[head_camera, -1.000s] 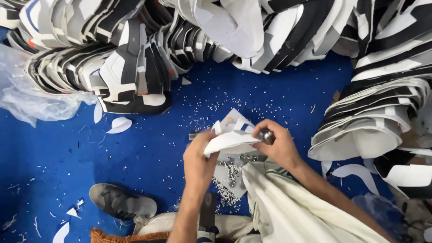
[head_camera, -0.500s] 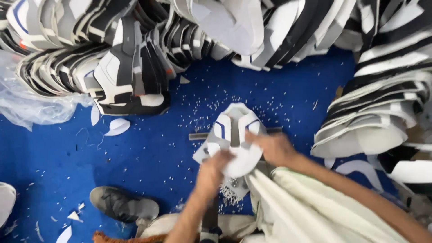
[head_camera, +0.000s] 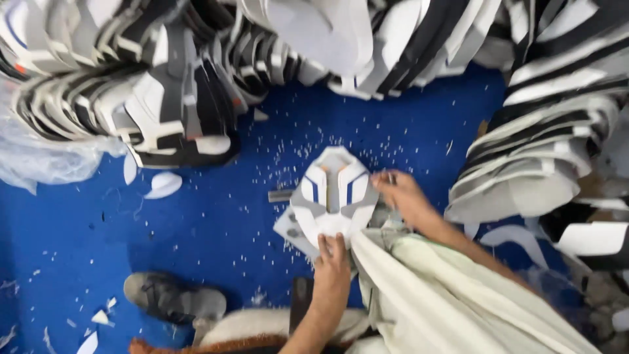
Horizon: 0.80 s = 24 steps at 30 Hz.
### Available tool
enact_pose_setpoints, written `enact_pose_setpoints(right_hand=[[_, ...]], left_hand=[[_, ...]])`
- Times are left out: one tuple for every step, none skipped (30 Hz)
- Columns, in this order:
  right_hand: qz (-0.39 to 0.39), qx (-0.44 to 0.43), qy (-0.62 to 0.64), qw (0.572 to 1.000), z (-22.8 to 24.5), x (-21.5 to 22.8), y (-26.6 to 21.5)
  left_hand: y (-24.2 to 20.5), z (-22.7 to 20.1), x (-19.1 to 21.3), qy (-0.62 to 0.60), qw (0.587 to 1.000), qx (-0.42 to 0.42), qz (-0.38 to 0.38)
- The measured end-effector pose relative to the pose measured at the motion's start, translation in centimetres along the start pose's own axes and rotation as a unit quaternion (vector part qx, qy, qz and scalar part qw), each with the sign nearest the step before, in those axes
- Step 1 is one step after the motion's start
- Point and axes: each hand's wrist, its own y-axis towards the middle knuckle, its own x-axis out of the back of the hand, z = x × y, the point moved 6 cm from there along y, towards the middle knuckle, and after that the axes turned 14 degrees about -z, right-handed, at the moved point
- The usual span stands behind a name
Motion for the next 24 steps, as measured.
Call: enact_pose_setpoints(right_hand=[[0.005,-0.018,0.001,1.0,0.5,-0.5,-0.7],[0.035,-0.063,0.105,0.992,1.1,-1.4,-1.4],[0.058,-0.101,0.207,0.971,2.2,-2.1,-1.5],[0.058,-0.113,0.208,0.97,3.7,-3.4,-3.5],[0.073,-0.096,0.183,0.976,6.4,-4.4,-4.1],[0.088,-0.079,0.156,0.981,9.2,-5.4,-4.8],[0.085,-0.076,0.158,0.981,10.1,-6.1,-4.9],[0.109,-0.055,0.126,0.985,11.2,-7.2,-5.1],[0.132,-0.04,0.095,0.986,11.9,-8.4,-5.9],[0.13,-0.043,0.096,0.986,10.8,-8.8,-5.5],[0.162,-0.021,0.111,0.98,9.9,-9.5,-5.4],[0.193,0.0,0.127,0.973,9.0,-10.2,-5.4],[0.196,-0.001,0.124,0.973,7.7,-10.4,-5.1],[0.208,0.026,0.138,0.968,6.8,-10.7,-4.9],[0.223,0.054,0.152,0.961,6.2,-11.3,-4.5],[0.228,0.055,0.15,0.96,5.9,-11.5,-4.6],[0.224,0.058,0.141,0.963,5.8,-11.6,-4.3],[0.219,0.061,0.132,0.965,5.6,-11.6,-3.9],[0.218,0.063,0.132,0.965,6.1,-11.5,-4.0],[0.213,0.067,0.12,0.967,6.5,-11.3,-4.1],[0.208,0.065,0.107,0.97,6.6,-11.1,-4.6],[0.205,0.061,0.107,0.971,6.2,-10.8,-5.1],[0.202,0.085,0.093,0.971,6.4,-10.8,-5.3],[0.198,0.108,0.079,0.971,6.5,-10.8,-5.5]], left_hand=[[-1.1,0.3,1.6,-0.004,1.0,0.002,0.018],[-2.0,0.9,3.2,-0.063,0.996,0.041,0.038],[-2.4,1.6,4.6,-0.12,0.988,0.078,0.051],[-4.8,1.9,6.0,-0.123,0.987,0.08,0.063],[-6.1,3.3,6.6,-0.172,0.969,0.163,0.076],[-7.6,4.5,7.4,-0.22,0.94,0.245,0.089],[-8.9,4.0,7.2,-0.219,0.941,0.242,0.087],[-11.1,3.8,6.0,-0.141,0.934,0.268,0.188],[-14.0,3.6,5.4,-0.058,0.909,0.294,0.289],[-15.5,3.7,3.9,-0.057,0.909,0.292,0.291],[-17.4,3.4,2.1,-0.079,0.897,0.298,0.317],[-19.3,3.0,0.4,-0.1,0.884,0.302,0.343],[-19.6,3.4,0.3,-0.103,0.882,0.305,0.343],[-19.7,3.9,0.3,-0.142,0.88,0.327,0.313],[-19.7,4.5,0.4,-0.179,0.876,0.351,0.28],[-20.4,4.9,0.2,-0.179,0.874,0.356,0.278],[-20.6,5.7,0.1,-0.214,0.87,0.382,0.227],[-20.7,6.4,0.0,-0.248,0.862,0.405,0.175],[-21.3,6.6,-0.7,-0.248,0.863,0.404,0.173],[-21.6,6.7,-1.3,-0.365,0.819,0.427,0.117],[-22.3,6.5,-1.6,-0.475,0.757,0.444,0.064],[-21.8,6.0,-0.7,-0.476,0.756,0.444,0.069],[-22.0,5.4,-0.7,-0.595,0.587,0.545,0.071],[-21.9,4.3,-0.4,-0.683,0.388,0.615,0.07]])
